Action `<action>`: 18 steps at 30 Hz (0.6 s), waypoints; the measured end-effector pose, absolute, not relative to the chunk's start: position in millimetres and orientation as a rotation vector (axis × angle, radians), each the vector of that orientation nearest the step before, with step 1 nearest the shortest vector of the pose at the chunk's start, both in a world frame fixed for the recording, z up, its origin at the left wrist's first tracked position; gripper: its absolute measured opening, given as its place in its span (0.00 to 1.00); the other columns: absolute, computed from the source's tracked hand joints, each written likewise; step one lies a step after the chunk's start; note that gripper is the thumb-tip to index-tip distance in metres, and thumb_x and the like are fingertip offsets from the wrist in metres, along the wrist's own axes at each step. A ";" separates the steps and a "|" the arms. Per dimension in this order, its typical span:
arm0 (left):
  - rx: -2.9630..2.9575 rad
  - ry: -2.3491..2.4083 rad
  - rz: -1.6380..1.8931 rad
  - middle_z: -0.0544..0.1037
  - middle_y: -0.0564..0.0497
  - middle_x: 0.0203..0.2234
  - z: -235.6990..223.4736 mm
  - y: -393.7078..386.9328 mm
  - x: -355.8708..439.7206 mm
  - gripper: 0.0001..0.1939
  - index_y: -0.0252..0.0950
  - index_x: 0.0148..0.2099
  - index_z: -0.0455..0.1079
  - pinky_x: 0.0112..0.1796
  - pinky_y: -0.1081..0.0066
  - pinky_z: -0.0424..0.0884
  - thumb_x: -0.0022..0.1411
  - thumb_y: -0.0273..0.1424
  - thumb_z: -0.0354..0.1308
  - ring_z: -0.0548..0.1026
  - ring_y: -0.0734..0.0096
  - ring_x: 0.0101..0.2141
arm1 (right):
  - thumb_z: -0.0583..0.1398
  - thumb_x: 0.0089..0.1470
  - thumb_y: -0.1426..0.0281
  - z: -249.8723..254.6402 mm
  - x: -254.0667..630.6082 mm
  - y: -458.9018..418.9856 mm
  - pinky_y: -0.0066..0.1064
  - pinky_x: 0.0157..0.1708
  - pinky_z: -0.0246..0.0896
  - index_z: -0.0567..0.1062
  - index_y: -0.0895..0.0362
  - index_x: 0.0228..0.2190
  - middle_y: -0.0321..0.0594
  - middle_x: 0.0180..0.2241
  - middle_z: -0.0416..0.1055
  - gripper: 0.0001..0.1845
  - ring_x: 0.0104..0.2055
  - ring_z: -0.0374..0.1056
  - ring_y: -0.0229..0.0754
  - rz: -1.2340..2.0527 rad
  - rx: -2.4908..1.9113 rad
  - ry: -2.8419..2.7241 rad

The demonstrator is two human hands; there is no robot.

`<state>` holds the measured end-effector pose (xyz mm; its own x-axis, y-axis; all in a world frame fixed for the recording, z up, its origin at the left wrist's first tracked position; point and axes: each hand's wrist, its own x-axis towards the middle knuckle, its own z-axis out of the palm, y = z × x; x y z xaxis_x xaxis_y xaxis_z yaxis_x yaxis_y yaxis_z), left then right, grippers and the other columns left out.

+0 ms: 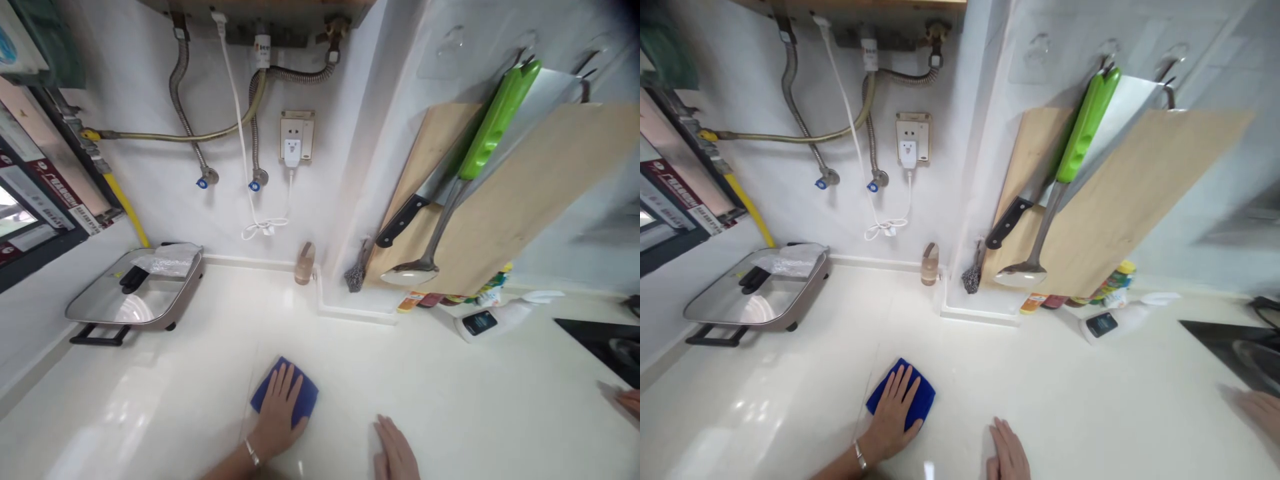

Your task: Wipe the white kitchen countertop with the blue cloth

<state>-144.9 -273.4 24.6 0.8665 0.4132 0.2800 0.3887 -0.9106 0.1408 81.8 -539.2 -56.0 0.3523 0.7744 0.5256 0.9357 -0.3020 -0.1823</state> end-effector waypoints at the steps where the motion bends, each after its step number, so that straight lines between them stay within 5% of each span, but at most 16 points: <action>1: 2.957 0.639 0.459 0.43 0.42 0.73 24.6 -277.2 -154.3 0.45 0.39 0.75 0.42 0.64 0.44 0.55 0.62 0.39 0.57 0.44 0.42 0.70 | 0.53 0.62 0.70 -55.8 81.2 -539.8 0.49 0.55 0.69 0.59 0.55 0.64 0.50 0.61 0.66 0.30 0.62 0.63 0.55 -0.465 -2.163 -1.490; 7: 2.945 0.705 0.467 0.44 0.43 0.73 26.9 -265.6 -171.4 0.44 0.40 0.74 0.45 0.64 0.45 0.57 0.61 0.41 0.59 0.45 0.42 0.70 | 0.51 0.63 0.69 -52.3 77.8 -539.3 0.53 0.56 0.66 0.59 0.56 0.64 0.51 0.62 0.64 0.29 0.63 0.62 0.56 -0.430 -2.158 -1.447; 13: 2.877 0.963 0.536 0.51 0.38 0.71 27.7 -198.4 -125.2 0.38 0.33 0.72 0.53 0.66 0.46 0.52 0.64 0.41 0.55 0.44 0.44 0.70 | 0.51 0.63 0.70 -44.2 73.8 -540.9 0.52 0.58 0.64 0.58 0.56 0.64 0.51 0.62 0.64 0.29 0.64 0.61 0.55 -0.356 -2.197 -1.447; 18: 2.751 1.155 0.501 0.47 0.40 0.72 25.0 -144.1 -83.2 0.38 0.33 0.72 0.52 0.68 0.44 0.45 0.65 0.43 0.53 0.41 0.43 0.71 | 0.52 0.62 0.70 -43.6 76.5 -544.1 0.52 0.57 0.66 0.59 0.57 0.64 0.52 0.61 0.65 0.29 0.62 0.63 0.57 -0.335 -2.205 -1.475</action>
<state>-83.2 -144.1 25.0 0.6548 0.7112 0.2558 0.6730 -0.7027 0.2309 76.5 -544.1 -43.6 0.3944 0.8042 0.4446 0.9174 -0.3166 -0.2411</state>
